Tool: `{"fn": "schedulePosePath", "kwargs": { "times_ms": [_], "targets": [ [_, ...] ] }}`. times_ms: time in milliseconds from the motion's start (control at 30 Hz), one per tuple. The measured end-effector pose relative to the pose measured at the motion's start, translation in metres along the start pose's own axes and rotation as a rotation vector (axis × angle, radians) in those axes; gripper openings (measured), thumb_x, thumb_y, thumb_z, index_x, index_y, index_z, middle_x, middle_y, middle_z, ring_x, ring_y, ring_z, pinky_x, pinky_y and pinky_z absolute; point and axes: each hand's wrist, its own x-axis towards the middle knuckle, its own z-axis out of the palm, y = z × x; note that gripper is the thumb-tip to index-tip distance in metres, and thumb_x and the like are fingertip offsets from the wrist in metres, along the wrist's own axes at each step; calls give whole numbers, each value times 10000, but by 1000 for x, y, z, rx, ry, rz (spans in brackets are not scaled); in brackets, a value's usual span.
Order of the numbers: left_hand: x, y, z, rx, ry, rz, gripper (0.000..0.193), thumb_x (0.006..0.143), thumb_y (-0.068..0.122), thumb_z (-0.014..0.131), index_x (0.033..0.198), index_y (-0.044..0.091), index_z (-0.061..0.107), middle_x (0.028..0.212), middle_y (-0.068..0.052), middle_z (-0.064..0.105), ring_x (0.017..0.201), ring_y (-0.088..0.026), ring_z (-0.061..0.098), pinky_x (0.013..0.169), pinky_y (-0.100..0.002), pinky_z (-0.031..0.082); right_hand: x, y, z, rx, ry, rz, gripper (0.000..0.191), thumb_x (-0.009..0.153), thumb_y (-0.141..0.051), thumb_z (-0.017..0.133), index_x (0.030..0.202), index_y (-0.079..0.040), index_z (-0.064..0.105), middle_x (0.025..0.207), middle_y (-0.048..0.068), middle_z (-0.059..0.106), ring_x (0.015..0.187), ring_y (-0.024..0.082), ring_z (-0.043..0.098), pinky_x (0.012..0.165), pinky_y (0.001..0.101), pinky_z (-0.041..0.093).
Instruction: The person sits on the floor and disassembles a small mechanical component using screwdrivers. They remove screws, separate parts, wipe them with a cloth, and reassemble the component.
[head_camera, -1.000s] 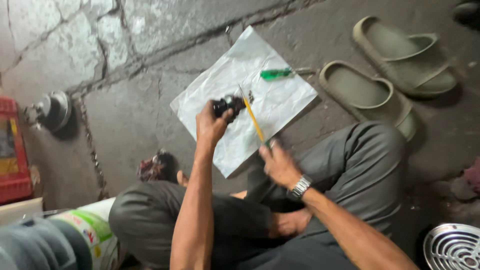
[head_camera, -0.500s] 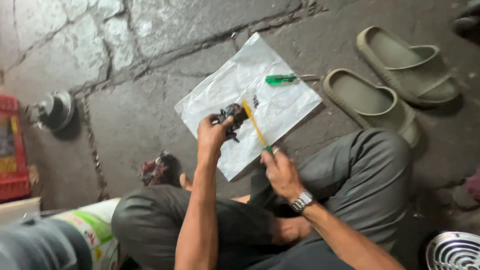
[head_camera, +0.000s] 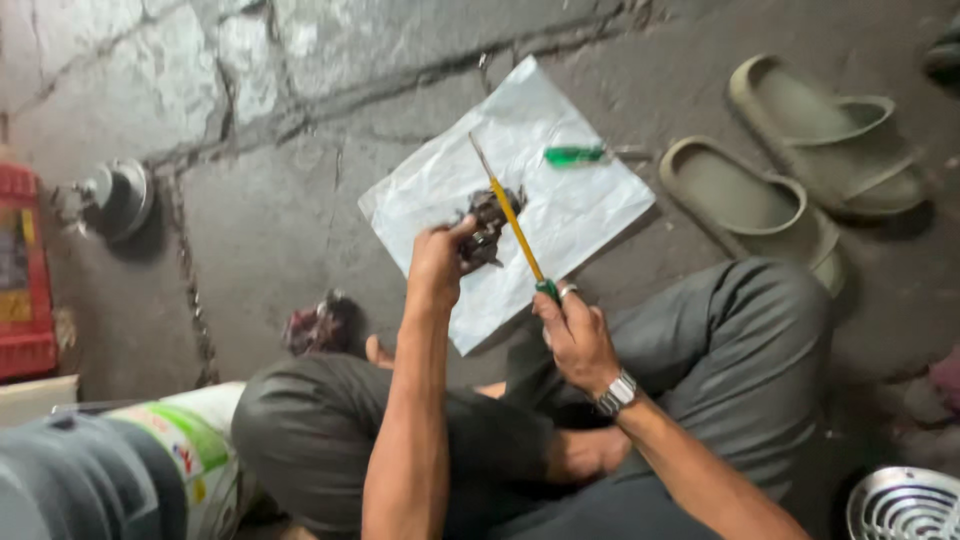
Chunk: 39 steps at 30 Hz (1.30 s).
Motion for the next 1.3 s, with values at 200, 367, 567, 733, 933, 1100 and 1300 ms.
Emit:
{"fn": "schedulePosePath", "kwargs": {
  "times_ms": [200,367,567,733,933,1100,1300],
  "targets": [
    [10,-11,-14,-346,-192,-252,391,1008,249,426,1152,-55,624,879,-215,710,616,-283,688,433,-257,472,-18,-16,-24,-18,139,-245,280,1052,-305,515,986,-52,613,604,42,589,506,174,608,487,349,469],
    [24,-25,-12,-393,-261,-196,384,993,212,362,1121,6,659,871,-184,723,485,-179,529,366,-235,378,4,-22,-14,-415,63,-210,280,1039,-280,616,1096,-8,654,677,177,638,644,395,635,503,451,465],
    [23,-28,-18,-444,-208,-355,391,984,294,344,1010,47,646,778,-153,685,436,-135,452,324,-212,279,-12,-24,-24,-184,134,-407,260,1029,-293,555,1019,-55,659,606,161,629,516,341,662,513,460,502],
    [15,-24,-20,-444,-234,-315,407,976,317,364,990,44,667,702,-120,667,371,-96,359,308,-213,240,14,0,-14,-415,6,-165,293,1028,-329,605,1043,-40,650,656,215,645,643,421,658,537,494,484],
    [18,-27,-20,-424,-144,-116,263,986,369,563,946,110,590,656,-50,590,408,-127,397,354,-259,259,19,2,-39,-561,86,-658,167,1025,-170,561,1127,-64,641,918,235,703,649,331,666,546,422,513],
    [3,-15,-20,-481,-158,135,335,975,311,624,1147,24,644,918,-96,694,759,-194,656,696,-335,516,1,-37,-79,-118,-2,30,279,940,-159,669,1213,-99,654,656,23,657,541,121,615,468,307,491],
    [-22,10,-8,-618,-224,133,379,877,336,586,1184,118,628,1034,-73,692,831,-185,714,755,-373,603,-18,-65,-116,-224,54,-43,311,868,-141,746,1176,-101,761,750,47,734,604,99,631,521,275,471]
  ]
}}
